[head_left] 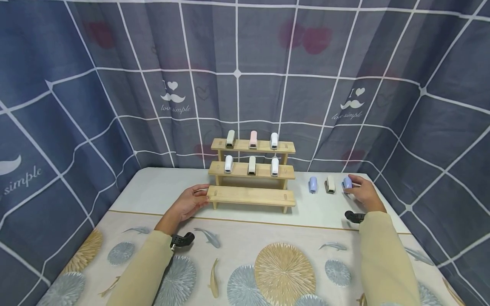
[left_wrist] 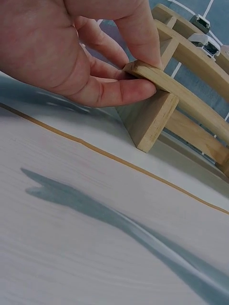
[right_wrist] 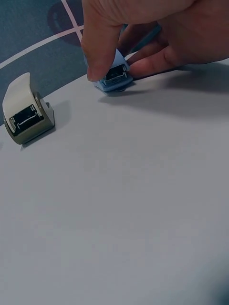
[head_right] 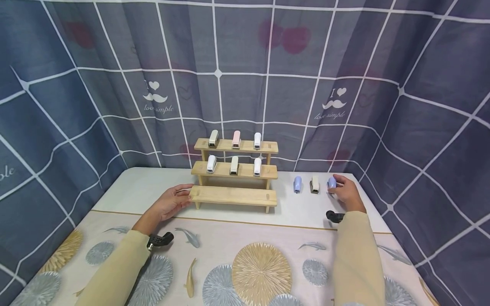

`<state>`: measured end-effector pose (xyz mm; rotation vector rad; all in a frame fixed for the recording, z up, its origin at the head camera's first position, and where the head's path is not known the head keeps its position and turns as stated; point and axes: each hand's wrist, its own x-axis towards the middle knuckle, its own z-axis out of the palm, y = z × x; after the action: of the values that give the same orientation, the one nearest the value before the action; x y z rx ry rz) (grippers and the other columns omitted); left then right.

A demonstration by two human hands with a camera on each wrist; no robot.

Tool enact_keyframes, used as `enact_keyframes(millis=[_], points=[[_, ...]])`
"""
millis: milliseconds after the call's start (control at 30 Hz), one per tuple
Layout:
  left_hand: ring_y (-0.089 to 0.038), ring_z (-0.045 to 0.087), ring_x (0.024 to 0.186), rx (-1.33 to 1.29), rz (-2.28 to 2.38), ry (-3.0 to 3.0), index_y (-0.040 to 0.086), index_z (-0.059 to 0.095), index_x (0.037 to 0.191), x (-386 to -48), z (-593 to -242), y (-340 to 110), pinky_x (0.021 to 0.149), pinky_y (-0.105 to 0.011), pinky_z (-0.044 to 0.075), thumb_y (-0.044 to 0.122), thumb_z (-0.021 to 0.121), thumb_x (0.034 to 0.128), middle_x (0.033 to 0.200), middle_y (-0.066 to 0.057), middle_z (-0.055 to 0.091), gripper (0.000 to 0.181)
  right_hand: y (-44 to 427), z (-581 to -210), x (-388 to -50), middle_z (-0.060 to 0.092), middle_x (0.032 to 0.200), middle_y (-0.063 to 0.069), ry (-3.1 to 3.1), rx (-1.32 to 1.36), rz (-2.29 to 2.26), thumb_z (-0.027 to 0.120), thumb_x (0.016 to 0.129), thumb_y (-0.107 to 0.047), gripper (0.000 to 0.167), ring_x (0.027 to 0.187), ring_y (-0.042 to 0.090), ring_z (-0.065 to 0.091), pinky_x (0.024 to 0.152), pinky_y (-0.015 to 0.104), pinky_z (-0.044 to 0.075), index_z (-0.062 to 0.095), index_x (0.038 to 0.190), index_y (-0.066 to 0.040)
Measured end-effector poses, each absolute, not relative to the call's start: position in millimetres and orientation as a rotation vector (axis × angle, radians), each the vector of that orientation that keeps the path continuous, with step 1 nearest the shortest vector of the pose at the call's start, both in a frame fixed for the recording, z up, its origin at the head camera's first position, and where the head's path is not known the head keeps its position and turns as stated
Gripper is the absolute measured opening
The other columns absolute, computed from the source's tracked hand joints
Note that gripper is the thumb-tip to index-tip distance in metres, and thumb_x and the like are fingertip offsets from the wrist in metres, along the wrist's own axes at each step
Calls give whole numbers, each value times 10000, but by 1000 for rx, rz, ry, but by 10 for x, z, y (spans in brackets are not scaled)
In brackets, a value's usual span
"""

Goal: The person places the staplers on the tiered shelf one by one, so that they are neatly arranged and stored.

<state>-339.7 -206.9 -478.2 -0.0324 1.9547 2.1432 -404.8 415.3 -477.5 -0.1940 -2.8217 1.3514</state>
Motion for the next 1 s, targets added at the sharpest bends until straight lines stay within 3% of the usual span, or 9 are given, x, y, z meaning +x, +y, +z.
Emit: enact_keyframes(millis=[433, 1000], points=[[-85, 690, 896, -22, 2162, 1941, -26, 364, 1547, -3420, -4798, -2086, 826, -216, 622, -83, 621, 962, 1081, -6, 644, 642, 4186, -4763, -4055, 341, 1565, 360, -2870, -192, 1302, 722, 920, -103, 835, 1421, 552, 368, 1142, 652, 411, 255, 1608, -26], [-94, 694, 900, -33, 2186, 1908, -29, 360, 1549, -3416, -4821, -2081, 817, -220, 625, -96, 616, 959, 1064, -6, 643, 646, 4149, -4787, -4059, 464, 1449, 382, -2888, -204, 1233, 744, 917, -110, 807, 1330, 507, 478, 1128, 639, 423, 293, 1573, 25]])
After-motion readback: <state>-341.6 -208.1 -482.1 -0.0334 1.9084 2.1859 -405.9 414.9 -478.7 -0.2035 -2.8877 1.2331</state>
